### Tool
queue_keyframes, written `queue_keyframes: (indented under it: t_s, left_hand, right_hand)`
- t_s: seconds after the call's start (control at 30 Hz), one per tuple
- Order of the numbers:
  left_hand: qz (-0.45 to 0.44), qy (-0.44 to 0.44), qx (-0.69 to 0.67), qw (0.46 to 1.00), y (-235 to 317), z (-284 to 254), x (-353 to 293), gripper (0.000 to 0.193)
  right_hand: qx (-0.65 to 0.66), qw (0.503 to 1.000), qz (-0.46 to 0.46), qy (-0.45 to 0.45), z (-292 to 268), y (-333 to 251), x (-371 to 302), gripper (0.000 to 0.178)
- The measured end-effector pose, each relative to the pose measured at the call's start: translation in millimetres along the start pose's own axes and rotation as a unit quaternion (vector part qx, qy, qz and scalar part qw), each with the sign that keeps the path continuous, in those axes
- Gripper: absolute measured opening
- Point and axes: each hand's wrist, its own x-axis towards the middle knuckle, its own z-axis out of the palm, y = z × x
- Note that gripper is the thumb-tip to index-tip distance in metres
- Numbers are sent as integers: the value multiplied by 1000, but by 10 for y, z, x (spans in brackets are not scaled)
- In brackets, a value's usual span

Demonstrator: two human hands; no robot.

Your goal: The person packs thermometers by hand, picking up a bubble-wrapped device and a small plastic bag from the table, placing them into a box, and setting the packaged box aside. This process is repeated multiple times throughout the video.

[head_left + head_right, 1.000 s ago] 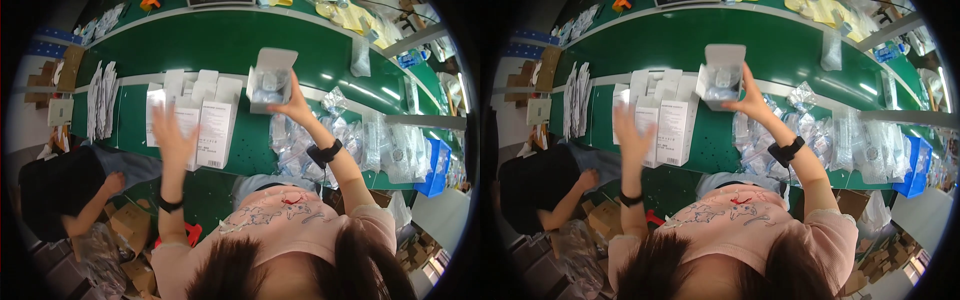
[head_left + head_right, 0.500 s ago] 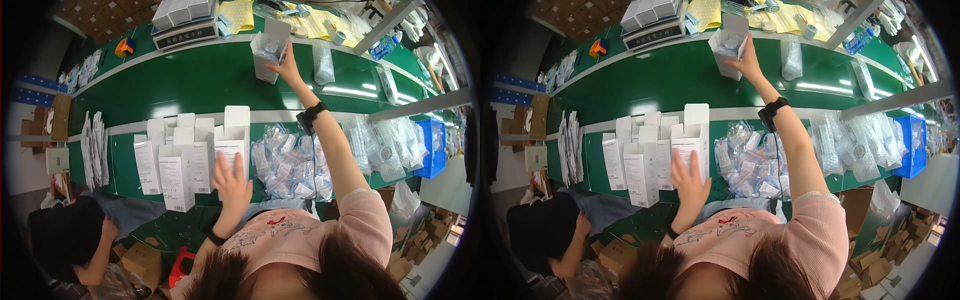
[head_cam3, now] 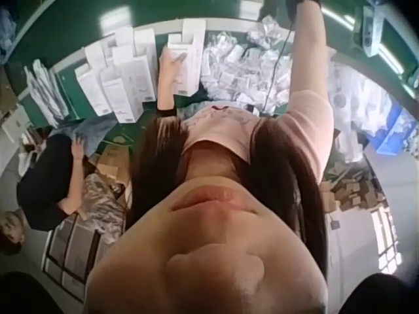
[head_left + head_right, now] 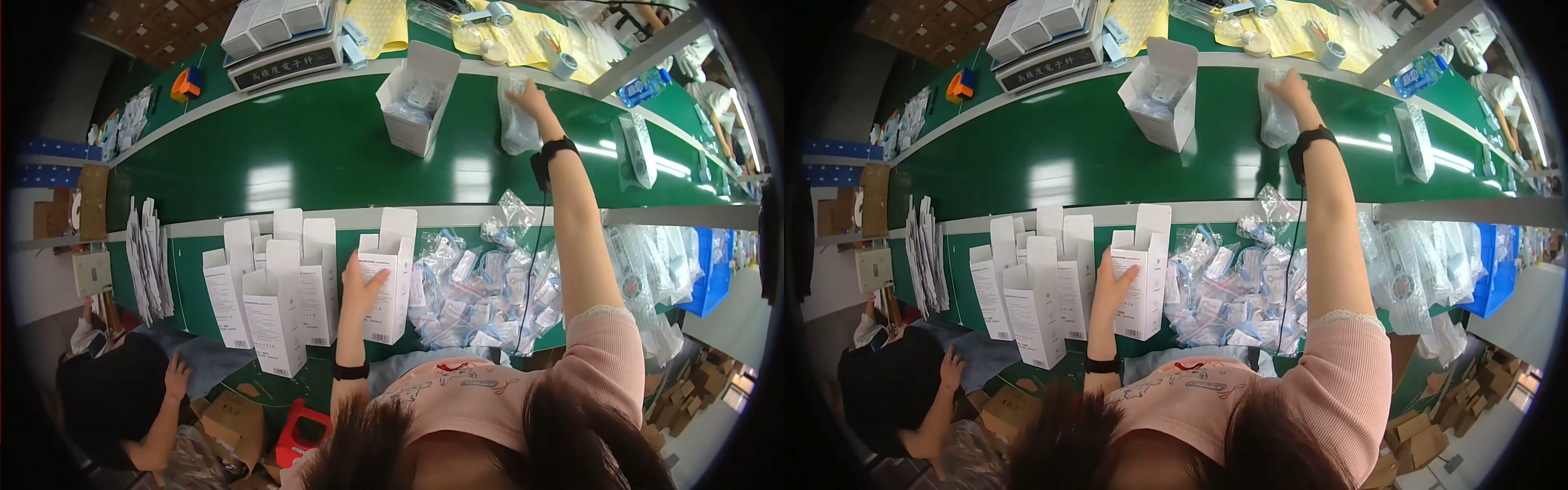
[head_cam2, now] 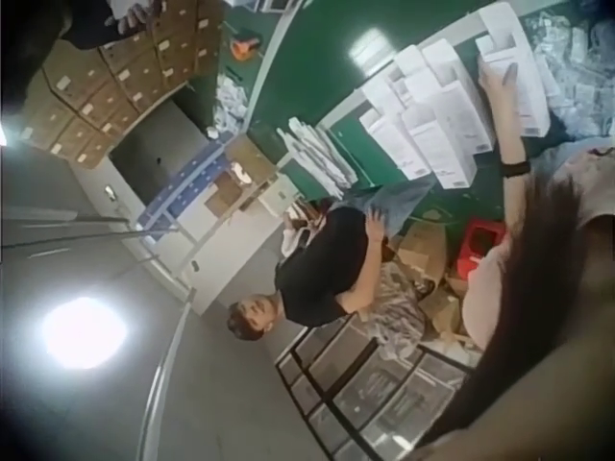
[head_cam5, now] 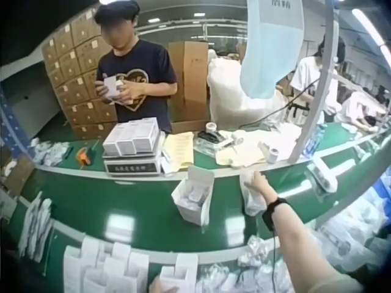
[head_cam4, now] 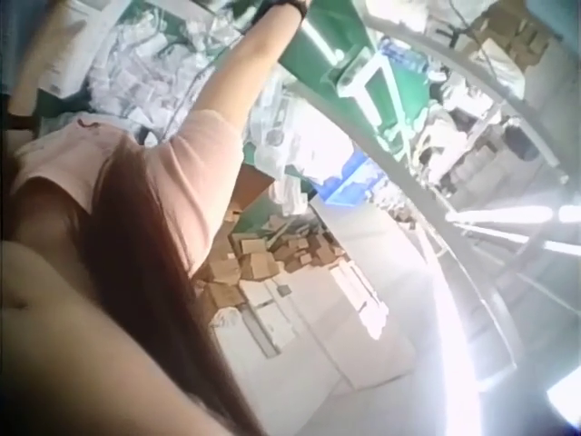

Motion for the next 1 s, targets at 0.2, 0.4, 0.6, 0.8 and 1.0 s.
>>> queue_keyframes:
  t_s: [0.2,0.4,0.6,0.8,1.0]
  left_hand:
    - [-66,-95,-267,957,73,-140,-11,58]
    - [203,-16,-317,926,728,-421,-198,77]
    - [314,-43,-56,947,1077,-485,-314,80]
    - [311,-147,-150,927,1056,-318,-456,82]
    - [272,-117,-376,878,1018,-240,-706,86]
  right_hand:
    - [249,967,-57,18,84,175,-129,78]
    - [646,741,-159,-89,-521,128,-1140,57]
    - [796,555,-239,34,-1387,-306,-2429,45]
    - [926,345,-141,-57,-1387,-756,-3039,43]
    - [873,350,-273,-202,-1144,-761,-2999,44]
